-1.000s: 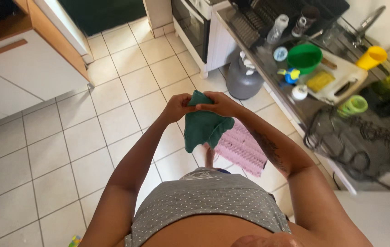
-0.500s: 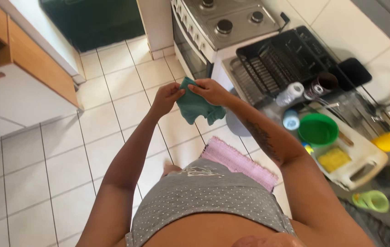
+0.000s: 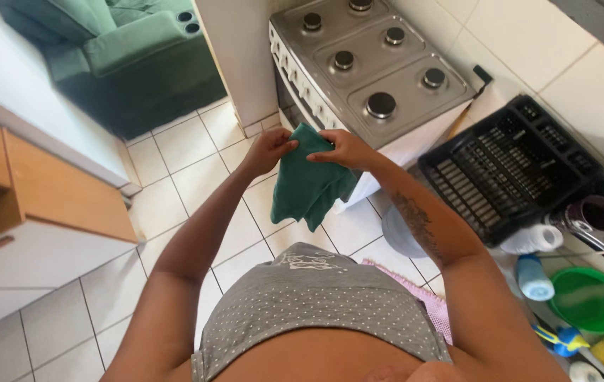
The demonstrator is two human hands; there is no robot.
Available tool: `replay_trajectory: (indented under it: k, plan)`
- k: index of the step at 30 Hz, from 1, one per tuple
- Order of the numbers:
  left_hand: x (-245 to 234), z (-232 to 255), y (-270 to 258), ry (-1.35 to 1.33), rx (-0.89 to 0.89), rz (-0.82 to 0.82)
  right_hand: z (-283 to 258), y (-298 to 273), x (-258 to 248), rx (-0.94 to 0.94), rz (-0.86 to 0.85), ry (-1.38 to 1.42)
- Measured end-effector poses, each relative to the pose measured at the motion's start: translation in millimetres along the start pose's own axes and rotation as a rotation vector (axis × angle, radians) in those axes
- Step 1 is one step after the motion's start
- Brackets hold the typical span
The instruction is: The person wipes a gas stove with a green cloth, rinses the cloth at a small sink, then wipes the burner tops and control knobs. They reposition the burner grates on the stove and finish by washing a yellow cup with a sponge at the kitchen sink.
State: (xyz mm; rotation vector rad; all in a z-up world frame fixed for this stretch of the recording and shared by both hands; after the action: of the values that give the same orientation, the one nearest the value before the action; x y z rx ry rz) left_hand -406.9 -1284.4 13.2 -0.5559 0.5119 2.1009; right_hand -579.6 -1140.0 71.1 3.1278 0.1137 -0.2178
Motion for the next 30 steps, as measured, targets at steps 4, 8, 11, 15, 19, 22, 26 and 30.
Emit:
replay_trajectory:
  k: [4,8,11,15,19,22,26,30]
  plan:
    - [-39.1,-34.5,109.6,0.093,0.147,0.032,18.1,77.1,-76.5,-0.020,0.067,-0.058]
    - [-65.3,-57.1,249.5,-0.110,0.210,0.027,15.4,151.9,-177.3,-0.177,0.253,-0.203]
    - [-94.2,-57.0,351.3,0.074,0.266,0.214,-6.5,202.4,-251.4,-0.356,0.306,-0.227]
    - [-119.9,-40.9,466.3,-0.205,0.450,0.138,-46.5,249.1,-329.8,-0.607,0.482,-0.427]
    - [-119.9,-68.0,520.9,-0.038,0.360,0.237,-44.8,279.4,-365.7,-0.551,0.575,-0.504]
    - [-105.5,-112.0,541.1,-0.077,0.413,0.140,-9.7,299.6,-360.6,-0.484,0.612,-0.525]
    - [-75.9,-215.1,560.9,0.185,0.209,-0.103,75.0,334.0,-347.3,-0.181,0.626,-0.467]
    - [-46.0,-309.6,582.0,0.085,0.124,-0.263,151.9,366.7,-337.0,-0.037,0.630,-0.288]
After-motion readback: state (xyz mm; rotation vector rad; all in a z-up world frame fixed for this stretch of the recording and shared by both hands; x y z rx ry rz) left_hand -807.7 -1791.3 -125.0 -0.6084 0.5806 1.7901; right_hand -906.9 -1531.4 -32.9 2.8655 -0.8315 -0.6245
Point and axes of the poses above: each hand's wrist, its own y-axis towards the middle knuckle, its own x-axis out of the palm, z = x × y, the point moved 4 cm from there along y, towards the middle knuckle, and after that the axes turned 15 degrees about y, right-handed, at the moved point
